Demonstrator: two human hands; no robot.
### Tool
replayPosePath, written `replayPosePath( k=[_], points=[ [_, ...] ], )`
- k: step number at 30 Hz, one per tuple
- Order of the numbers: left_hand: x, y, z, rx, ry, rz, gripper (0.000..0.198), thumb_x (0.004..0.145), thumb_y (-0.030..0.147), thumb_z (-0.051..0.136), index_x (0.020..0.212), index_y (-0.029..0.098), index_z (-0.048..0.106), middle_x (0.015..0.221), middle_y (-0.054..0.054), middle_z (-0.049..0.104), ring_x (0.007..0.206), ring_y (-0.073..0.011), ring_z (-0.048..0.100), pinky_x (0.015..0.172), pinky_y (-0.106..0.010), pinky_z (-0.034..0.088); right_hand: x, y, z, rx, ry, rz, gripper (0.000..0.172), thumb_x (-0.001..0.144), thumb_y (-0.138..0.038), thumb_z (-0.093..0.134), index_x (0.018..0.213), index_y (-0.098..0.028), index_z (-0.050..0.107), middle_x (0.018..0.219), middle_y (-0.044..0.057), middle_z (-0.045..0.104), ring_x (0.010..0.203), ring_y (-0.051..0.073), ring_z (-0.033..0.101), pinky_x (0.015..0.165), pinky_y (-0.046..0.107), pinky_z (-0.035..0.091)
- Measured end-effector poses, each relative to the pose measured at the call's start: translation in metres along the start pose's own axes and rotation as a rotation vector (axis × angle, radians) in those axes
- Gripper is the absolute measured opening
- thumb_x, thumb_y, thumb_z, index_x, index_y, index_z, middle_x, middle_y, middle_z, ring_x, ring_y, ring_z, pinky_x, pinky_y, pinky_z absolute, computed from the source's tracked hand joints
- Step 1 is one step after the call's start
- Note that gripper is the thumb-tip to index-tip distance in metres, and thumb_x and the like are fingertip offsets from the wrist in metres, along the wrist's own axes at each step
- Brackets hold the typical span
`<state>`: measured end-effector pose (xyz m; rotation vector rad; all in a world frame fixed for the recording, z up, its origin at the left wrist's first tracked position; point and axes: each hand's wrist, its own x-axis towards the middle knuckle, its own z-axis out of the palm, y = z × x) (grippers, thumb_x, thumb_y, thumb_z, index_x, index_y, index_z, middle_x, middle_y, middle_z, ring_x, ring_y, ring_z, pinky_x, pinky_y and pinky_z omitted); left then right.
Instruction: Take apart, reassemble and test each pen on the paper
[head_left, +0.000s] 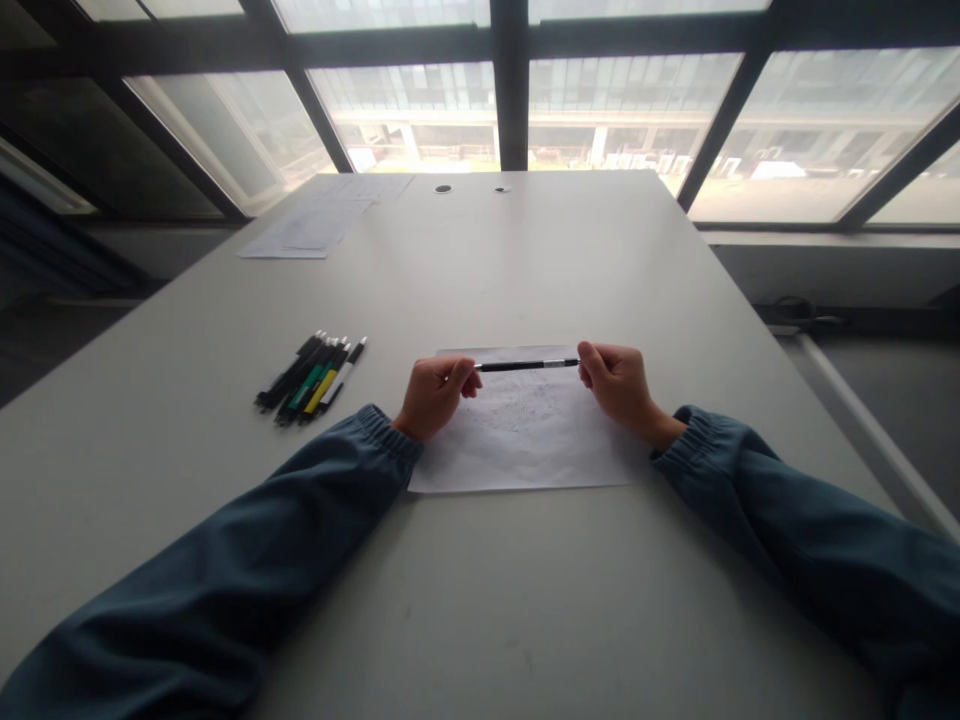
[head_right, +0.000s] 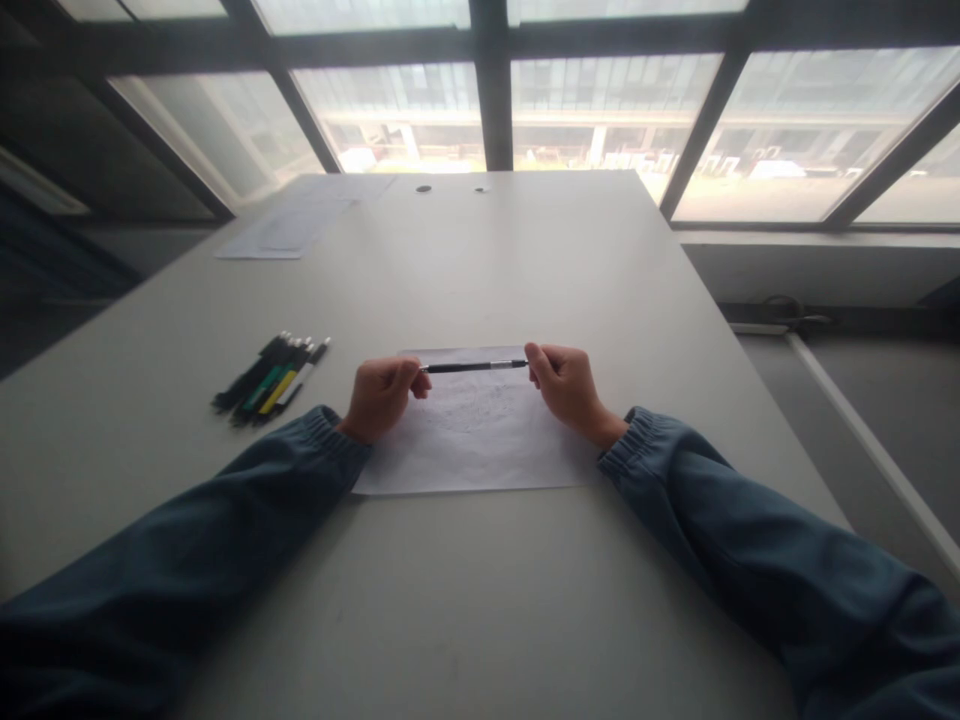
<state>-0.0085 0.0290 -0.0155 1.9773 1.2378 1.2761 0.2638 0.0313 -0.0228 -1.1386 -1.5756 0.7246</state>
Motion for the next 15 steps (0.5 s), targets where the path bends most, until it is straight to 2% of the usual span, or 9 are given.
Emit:
replayPosePath(
  k=[10, 15],
  points=[
    [0.0004, 0.0, -0.0002, -0.009, -0.012, 0.005, 0.059, 0.098, 0.055, 0.05, 0.059, 0.015, 0.068, 0.05, -0.003, 0.063, 0.046, -0.0104, 0.058, 0.049, -0.02, 0.045, -0.0006, 0.0012, 0.0006, 0.011, 0.003, -0.001, 0.063, 0.095, -0.063, 0.053, 0.049, -0.019, 0.05, 0.046, -0.002, 0.046, 0.045, 0.01, 0.041, 0.049, 0.025, 0.033],
    [0.0007, 0.0013, -0.0005, 0.008, -0.034, 0.048, 0.053, 0.099, 0.051, 0.052, 0.061, 0.016, 0.068, 0.052, -0.003, 0.064, 0.049, -0.0109, 0.059, 0.052, -0.021, 0.046, -0.0006, 0.003, 0.001, 0.044, 0.012, 0.015, 0.059, 0.096, -0.062, 0.052, 0.055, -0.019, 0.055, 0.05, -0.001, 0.052, 0.046, 0.011, 0.045, 0.047, 0.025, 0.034]
  ],
)
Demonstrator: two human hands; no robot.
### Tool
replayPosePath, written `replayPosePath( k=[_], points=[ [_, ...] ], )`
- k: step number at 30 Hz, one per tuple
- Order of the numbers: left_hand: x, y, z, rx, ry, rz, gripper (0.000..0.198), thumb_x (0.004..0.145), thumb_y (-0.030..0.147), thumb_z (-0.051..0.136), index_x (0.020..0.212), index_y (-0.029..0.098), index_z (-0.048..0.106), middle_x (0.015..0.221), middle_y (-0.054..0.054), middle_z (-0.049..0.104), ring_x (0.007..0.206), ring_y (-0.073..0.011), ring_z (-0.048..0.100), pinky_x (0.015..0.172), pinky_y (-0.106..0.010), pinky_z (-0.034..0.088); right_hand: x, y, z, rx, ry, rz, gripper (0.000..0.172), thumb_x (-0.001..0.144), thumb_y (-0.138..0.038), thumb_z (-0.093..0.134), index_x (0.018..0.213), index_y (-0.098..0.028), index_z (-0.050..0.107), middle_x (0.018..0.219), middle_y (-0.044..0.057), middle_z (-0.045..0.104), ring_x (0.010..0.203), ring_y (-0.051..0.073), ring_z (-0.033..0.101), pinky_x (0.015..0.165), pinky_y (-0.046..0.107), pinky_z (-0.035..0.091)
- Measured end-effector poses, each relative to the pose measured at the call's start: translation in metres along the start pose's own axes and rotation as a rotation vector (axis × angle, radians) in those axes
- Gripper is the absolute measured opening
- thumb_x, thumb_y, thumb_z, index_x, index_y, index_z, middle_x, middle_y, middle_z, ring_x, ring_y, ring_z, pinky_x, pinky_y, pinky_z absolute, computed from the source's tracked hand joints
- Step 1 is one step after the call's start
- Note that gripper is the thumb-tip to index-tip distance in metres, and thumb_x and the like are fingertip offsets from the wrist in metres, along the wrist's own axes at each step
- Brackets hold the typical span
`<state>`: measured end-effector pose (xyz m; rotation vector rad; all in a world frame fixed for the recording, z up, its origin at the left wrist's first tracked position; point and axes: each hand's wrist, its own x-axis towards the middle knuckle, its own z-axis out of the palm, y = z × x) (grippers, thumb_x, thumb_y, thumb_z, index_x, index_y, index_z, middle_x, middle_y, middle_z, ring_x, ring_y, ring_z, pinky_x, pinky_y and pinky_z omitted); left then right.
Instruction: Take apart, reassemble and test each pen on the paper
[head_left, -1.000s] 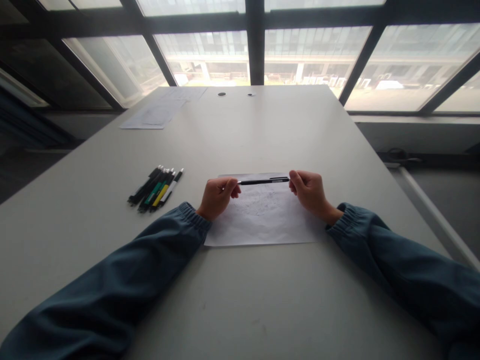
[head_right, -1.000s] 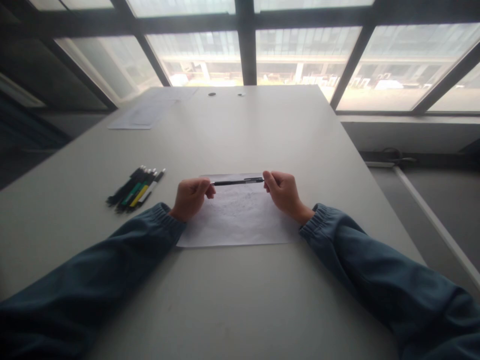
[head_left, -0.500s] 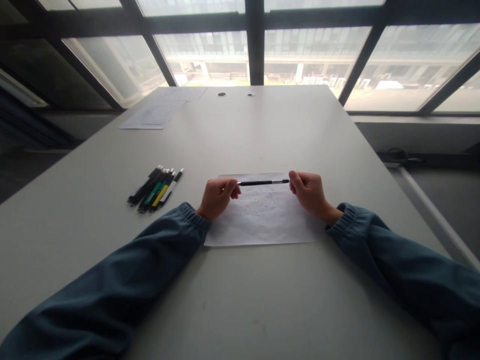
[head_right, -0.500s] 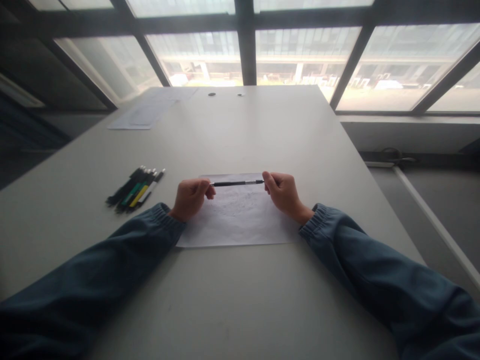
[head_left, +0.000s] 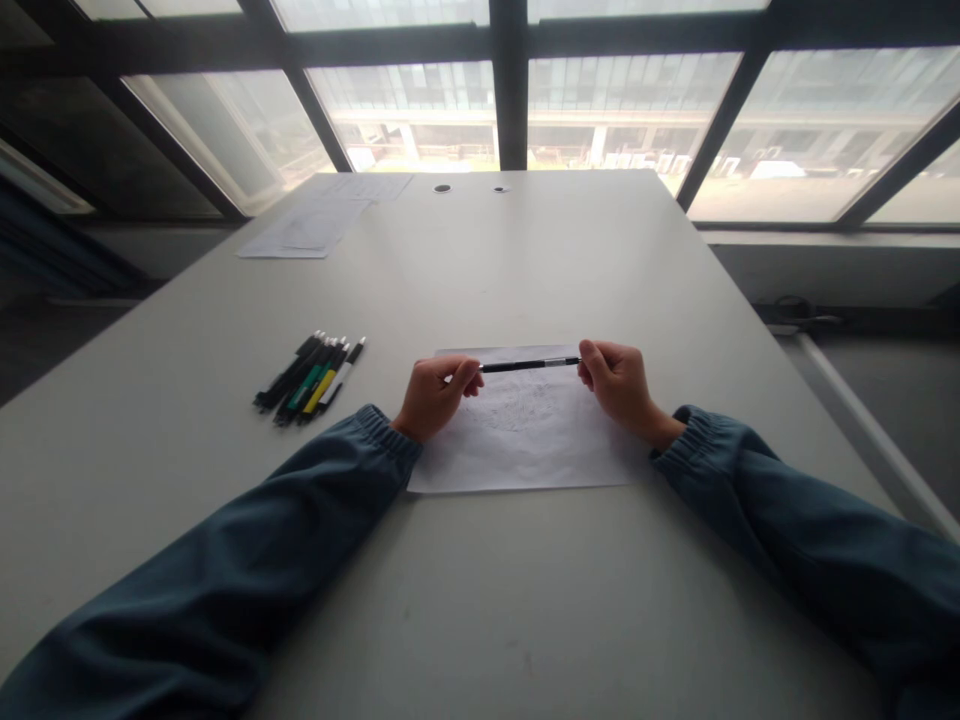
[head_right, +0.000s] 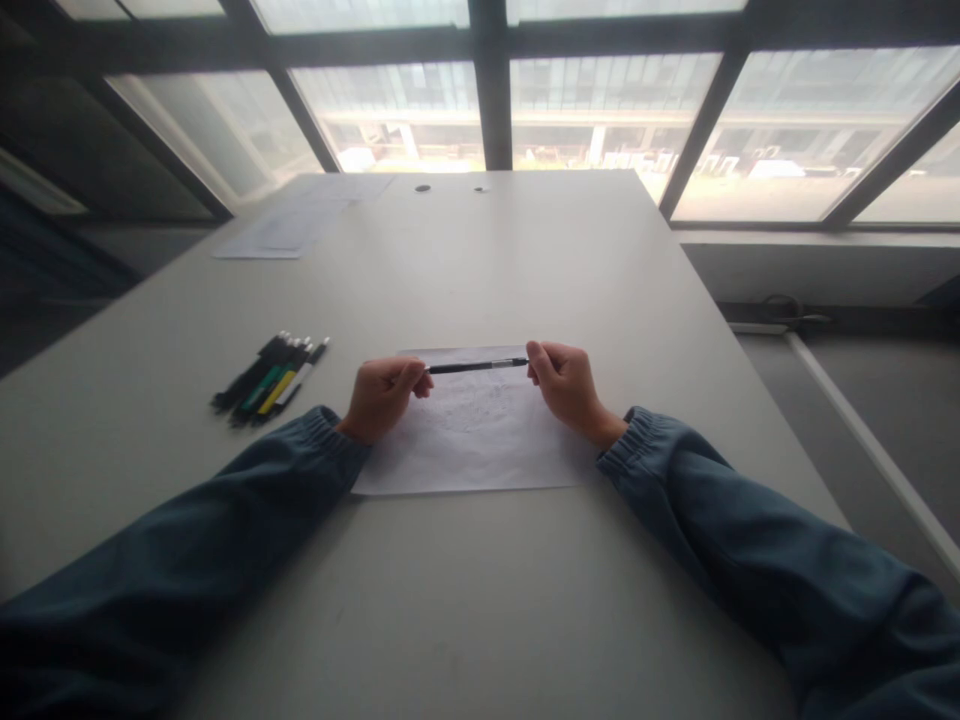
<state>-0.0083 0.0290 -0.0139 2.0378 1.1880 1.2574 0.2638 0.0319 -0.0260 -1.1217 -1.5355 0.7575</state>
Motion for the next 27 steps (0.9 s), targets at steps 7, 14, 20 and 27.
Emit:
replayPosePath(
  k=[7, 14, 20, 27],
  points=[
    [0.0004, 0.0033, -0.0007, 0.045, 0.063, 0.024, 0.043, 0.096, 0.046, 0.059, 0.066, 0.017, 0.07, 0.064, -0.004, 0.07, 0.061, -0.0133, 0.065, 0.064, -0.025, 0.052, 0.0002, -0.0033, 0.0012, 0.029, 0.004, -0.006, 0.054, 0.095, -0.059, 0.055, 0.059, -0.019, 0.056, 0.056, 0.001, 0.059, 0.052, 0.012, 0.052, 0.05, 0.025, 0.04],
    [0.0006, 0.0015, -0.0008, 0.046, 0.085, 0.088, 0.03, 0.094, 0.042, 0.065, 0.076, 0.018, 0.072, 0.07, -0.004, 0.071, 0.066, -0.0142, 0.065, 0.069, -0.026, 0.052, -0.0007, -0.0036, 0.0024, 0.117, -0.031, -0.024, 0.039, 0.095, -0.052, 0.059, 0.082, -0.017, 0.071, 0.06, -0.001, 0.061, 0.052, 0.011, 0.053, 0.05, 0.025, 0.042],
    [-0.0003, 0.0015, -0.0001, 0.074, 0.092, 0.086, 0.027, 0.092, 0.043, 0.068, 0.081, 0.018, 0.073, 0.074, -0.005, 0.073, 0.069, -0.0154, 0.066, 0.072, -0.028, 0.052, -0.0024, -0.0032, 0.0009, 0.129, -0.089, -0.064, 0.038, 0.091, -0.053, 0.064, 0.096, -0.018, 0.075, 0.07, 0.002, 0.068, 0.06, 0.013, 0.06, 0.056, 0.026, 0.05],
    [0.0, -0.0002, 0.0006, 0.033, 0.062, 0.064, 0.028, 0.092, 0.043, 0.067, 0.085, 0.018, 0.076, 0.079, -0.006, 0.075, 0.073, -0.0163, 0.068, 0.072, -0.028, 0.053, -0.0023, 0.0011, 0.0027, 0.008, -0.099, -0.118, 0.025, 0.086, -0.042, 0.073, 0.093, -0.019, 0.077, 0.076, 0.004, 0.074, 0.064, 0.016, 0.066, 0.062, 0.029, 0.055]
  ],
)
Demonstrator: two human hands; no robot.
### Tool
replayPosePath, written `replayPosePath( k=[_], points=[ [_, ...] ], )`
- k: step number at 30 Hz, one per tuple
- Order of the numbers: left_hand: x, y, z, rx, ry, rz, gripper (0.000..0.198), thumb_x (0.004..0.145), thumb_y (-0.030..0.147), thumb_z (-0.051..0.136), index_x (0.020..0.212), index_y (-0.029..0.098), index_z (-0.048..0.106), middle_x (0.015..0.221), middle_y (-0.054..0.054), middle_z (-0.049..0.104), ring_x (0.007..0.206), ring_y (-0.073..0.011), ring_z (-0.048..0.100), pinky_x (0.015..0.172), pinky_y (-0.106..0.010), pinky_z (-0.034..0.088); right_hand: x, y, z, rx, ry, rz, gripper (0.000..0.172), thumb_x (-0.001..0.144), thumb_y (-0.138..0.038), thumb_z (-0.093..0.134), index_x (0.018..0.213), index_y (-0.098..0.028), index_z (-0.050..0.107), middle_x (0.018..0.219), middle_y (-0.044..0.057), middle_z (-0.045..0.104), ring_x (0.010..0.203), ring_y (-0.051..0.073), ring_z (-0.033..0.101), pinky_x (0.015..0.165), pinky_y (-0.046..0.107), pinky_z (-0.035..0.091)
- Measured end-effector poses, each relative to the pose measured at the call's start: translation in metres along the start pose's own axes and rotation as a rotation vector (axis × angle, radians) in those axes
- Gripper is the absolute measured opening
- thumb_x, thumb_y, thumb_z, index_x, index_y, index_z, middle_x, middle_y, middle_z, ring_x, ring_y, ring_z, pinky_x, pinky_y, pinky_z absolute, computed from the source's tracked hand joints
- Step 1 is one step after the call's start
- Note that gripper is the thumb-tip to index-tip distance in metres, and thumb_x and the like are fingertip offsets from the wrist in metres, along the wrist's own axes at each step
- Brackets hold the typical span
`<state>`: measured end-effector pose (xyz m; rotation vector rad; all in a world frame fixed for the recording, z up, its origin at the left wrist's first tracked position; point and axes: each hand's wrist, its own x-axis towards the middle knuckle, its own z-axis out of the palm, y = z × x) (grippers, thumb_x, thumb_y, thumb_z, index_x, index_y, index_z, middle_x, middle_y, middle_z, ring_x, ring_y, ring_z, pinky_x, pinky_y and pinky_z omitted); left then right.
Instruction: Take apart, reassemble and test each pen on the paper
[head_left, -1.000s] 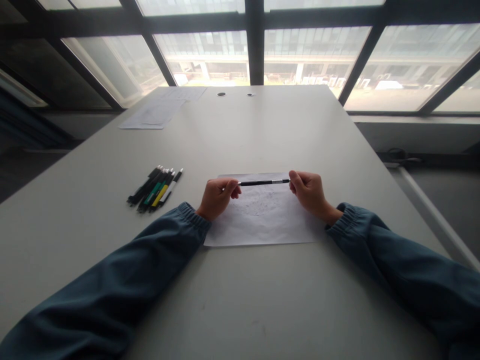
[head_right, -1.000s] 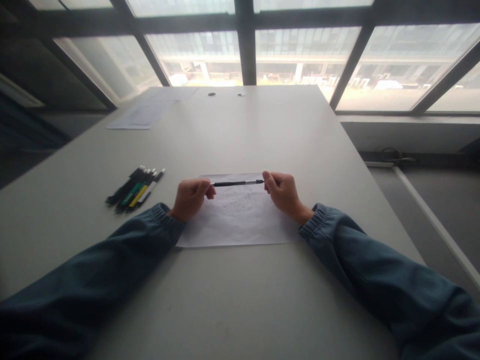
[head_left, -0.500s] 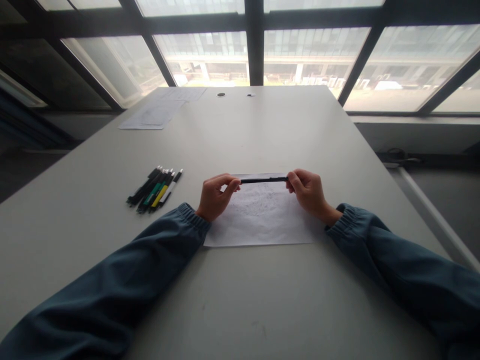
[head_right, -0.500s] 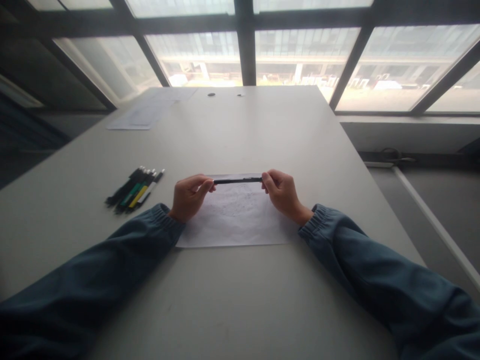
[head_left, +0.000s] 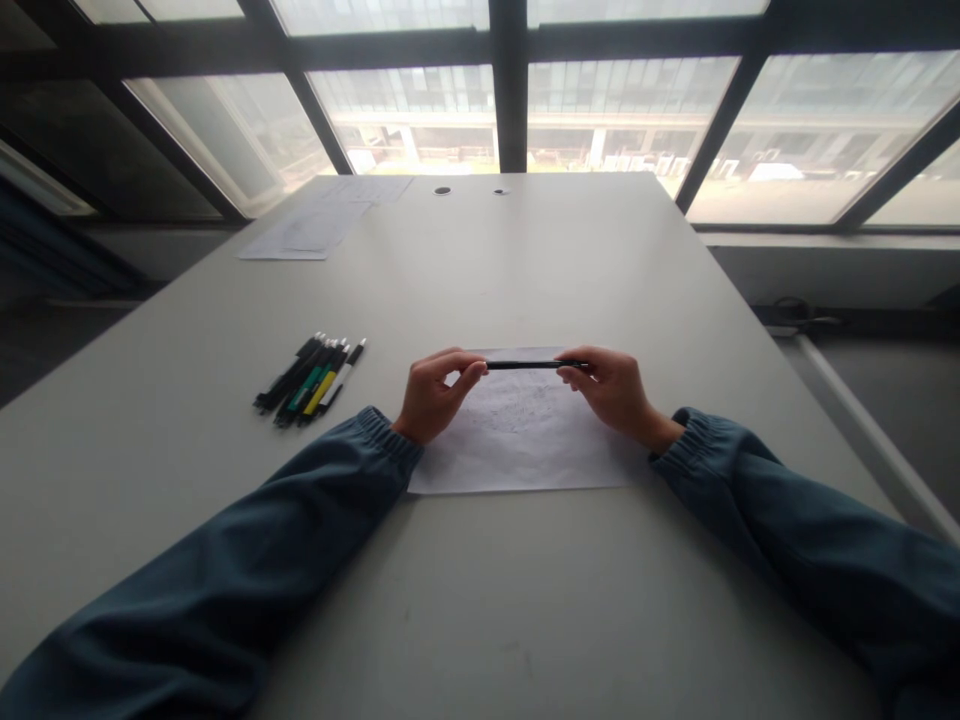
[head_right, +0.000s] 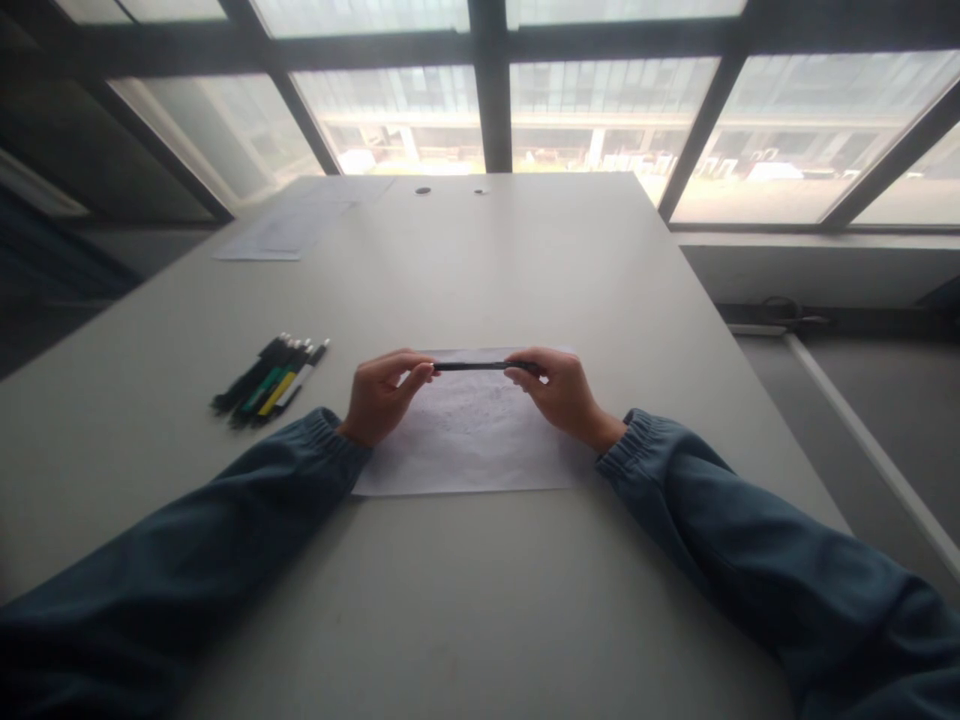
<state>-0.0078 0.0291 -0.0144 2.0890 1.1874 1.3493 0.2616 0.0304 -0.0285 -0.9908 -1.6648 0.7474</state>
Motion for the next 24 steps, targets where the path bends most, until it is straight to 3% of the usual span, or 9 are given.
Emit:
replayPosePath(
  k=[5, 12, 24],
  points=[
    [-0.0008, -0.0033, 0.0014, -0.009, 0.04, -0.022, 0.03, 0.088, 0.042, 0.073, 0.108, 0.019, 0.076, 0.088, -0.006, 0.078, 0.079, -0.0169, 0.072, 0.08, -0.029, 0.057, 0.0001, -0.001, -0.0002, 0.006, 0.011, -0.007, 0.022, 0.088, -0.039, 0.071, 0.09, -0.018, 0.076, 0.069, 0.003, 0.071, 0.057, 0.014, 0.064, 0.058, 0.027, 0.054],
    [0.0002, -0.0004, 0.0018, 0.095, 0.069, 0.074, 0.015, 0.086, 0.031, 0.076, 0.095, 0.019, 0.076, 0.086, -0.004, 0.076, 0.076, -0.0147, 0.07, 0.077, -0.026, 0.056, 0.0004, -0.0025, 0.0003, 0.022, 0.025, 0.002, 0.021, 0.089, -0.037, 0.071, 0.088, -0.017, 0.075, 0.068, 0.003, 0.07, 0.056, 0.014, 0.063, 0.056, 0.026, 0.052],
    [-0.0006, -0.0025, 0.0016, 0.139, 0.071, 0.084, 0.011, 0.088, 0.028, 0.074, 0.091, 0.018, 0.074, 0.083, -0.002, 0.075, 0.075, -0.0136, 0.069, 0.075, -0.025, 0.055, -0.0004, -0.0026, -0.0008, -0.029, -0.021, -0.032, 0.027, 0.092, -0.041, 0.068, 0.083, -0.016, 0.072, 0.063, 0.002, 0.067, 0.055, 0.013, 0.059, 0.055, 0.025, 0.047]
  ],
)
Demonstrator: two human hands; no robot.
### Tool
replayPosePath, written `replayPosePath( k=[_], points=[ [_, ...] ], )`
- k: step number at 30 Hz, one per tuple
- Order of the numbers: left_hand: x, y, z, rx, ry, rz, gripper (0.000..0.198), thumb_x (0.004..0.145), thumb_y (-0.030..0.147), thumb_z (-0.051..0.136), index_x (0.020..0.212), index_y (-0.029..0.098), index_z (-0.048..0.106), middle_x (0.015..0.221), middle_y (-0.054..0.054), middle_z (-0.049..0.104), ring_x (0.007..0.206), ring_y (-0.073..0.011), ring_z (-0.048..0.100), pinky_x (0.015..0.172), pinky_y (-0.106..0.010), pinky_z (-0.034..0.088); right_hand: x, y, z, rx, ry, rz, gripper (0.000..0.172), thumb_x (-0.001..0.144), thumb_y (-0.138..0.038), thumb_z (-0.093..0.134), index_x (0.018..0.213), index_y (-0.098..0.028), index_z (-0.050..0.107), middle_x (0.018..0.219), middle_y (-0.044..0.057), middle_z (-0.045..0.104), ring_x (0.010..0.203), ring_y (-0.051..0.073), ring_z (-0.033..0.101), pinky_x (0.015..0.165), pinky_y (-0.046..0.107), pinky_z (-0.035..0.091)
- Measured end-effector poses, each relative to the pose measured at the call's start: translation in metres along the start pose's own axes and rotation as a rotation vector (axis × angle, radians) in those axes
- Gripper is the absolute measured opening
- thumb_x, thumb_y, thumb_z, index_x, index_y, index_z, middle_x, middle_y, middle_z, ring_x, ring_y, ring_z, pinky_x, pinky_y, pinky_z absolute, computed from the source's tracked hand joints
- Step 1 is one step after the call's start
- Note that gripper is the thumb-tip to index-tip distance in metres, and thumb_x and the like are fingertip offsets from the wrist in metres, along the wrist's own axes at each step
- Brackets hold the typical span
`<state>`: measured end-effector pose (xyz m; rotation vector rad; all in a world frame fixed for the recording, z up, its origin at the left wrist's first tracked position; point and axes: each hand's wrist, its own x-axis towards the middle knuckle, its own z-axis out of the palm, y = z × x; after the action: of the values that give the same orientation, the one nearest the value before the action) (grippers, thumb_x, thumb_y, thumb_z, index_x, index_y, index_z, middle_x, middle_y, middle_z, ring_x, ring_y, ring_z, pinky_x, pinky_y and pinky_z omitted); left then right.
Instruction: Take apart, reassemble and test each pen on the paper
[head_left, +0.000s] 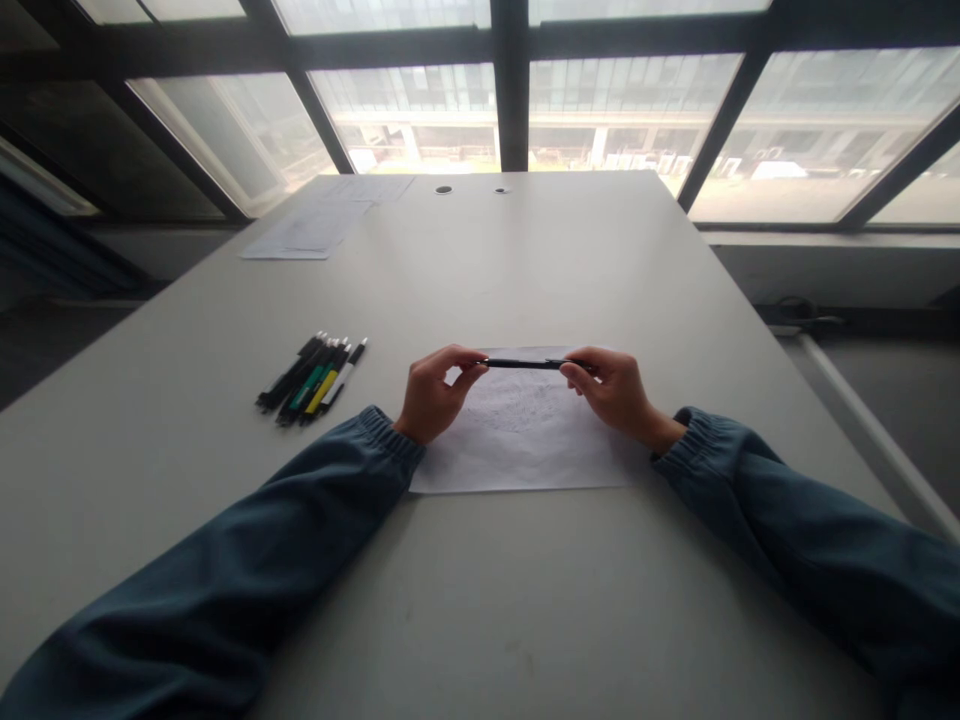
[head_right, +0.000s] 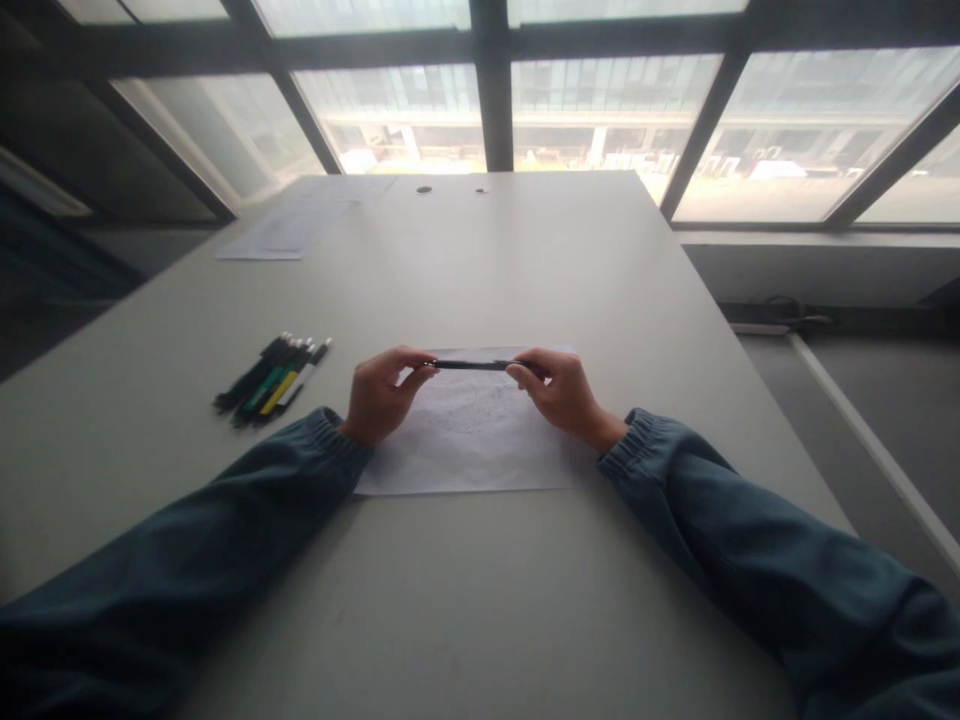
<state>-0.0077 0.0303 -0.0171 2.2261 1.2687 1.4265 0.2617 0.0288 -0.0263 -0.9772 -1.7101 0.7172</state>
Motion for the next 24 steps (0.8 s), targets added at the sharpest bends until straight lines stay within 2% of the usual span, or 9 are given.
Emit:
replayPosePath(
  k=[10, 15, 24],
  points=[
    [0.0004, 0.0009, -0.0033, 0.083, -0.063, 0.189, 0.01, 0.095, 0.025, 0.064, 0.094, 0.017, 0.07, 0.081, -0.002, 0.07, 0.073, -0.0128, 0.065, 0.069, -0.024, 0.052, 0.0005, 0.0006, -0.0001, 0.041, -0.018, 0.021, 0.028, 0.092, -0.041, 0.066, 0.082, -0.016, 0.07, 0.061, 0.001, 0.065, 0.053, 0.012, 0.056, 0.052, 0.024, 0.045],
    [0.0007, 0.001, -0.0041, 0.097, -0.095, 0.204, 0.013, 0.097, 0.026, 0.06, 0.096, 0.017, 0.07, 0.084, -0.004, 0.07, 0.076, -0.0142, 0.064, 0.072, -0.025, 0.051, 0.0006, 0.0026, 0.0, 0.044, -0.022, 0.016, 0.028, 0.092, -0.042, 0.066, 0.082, -0.015, 0.071, 0.061, 0.001, 0.065, 0.052, 0.012, 0.057, 0.052, 0.024, 0.046],
    [0.0012, 0.0005, -0.0048, 0.08, -0.085, 0.246, 0.013, 0.098, 0.025, 0.058, 0.097, 0.017, 0.068, 0.082, -0.004, 0.067, 0.073, -0.0135, 0.061, 0.071, -0.025, 0.05, 0.0003, 0.0038, -0.0004, 0.01, -0.027, -0.005, 0.028, 0.092, -0.043, 0.067, 0.085, -0.016, 0.073, 0.063, 0.002, 0.067, 0.053, 0.012, 0.058, 0.052, 0.025, 0.047]
  ],
)
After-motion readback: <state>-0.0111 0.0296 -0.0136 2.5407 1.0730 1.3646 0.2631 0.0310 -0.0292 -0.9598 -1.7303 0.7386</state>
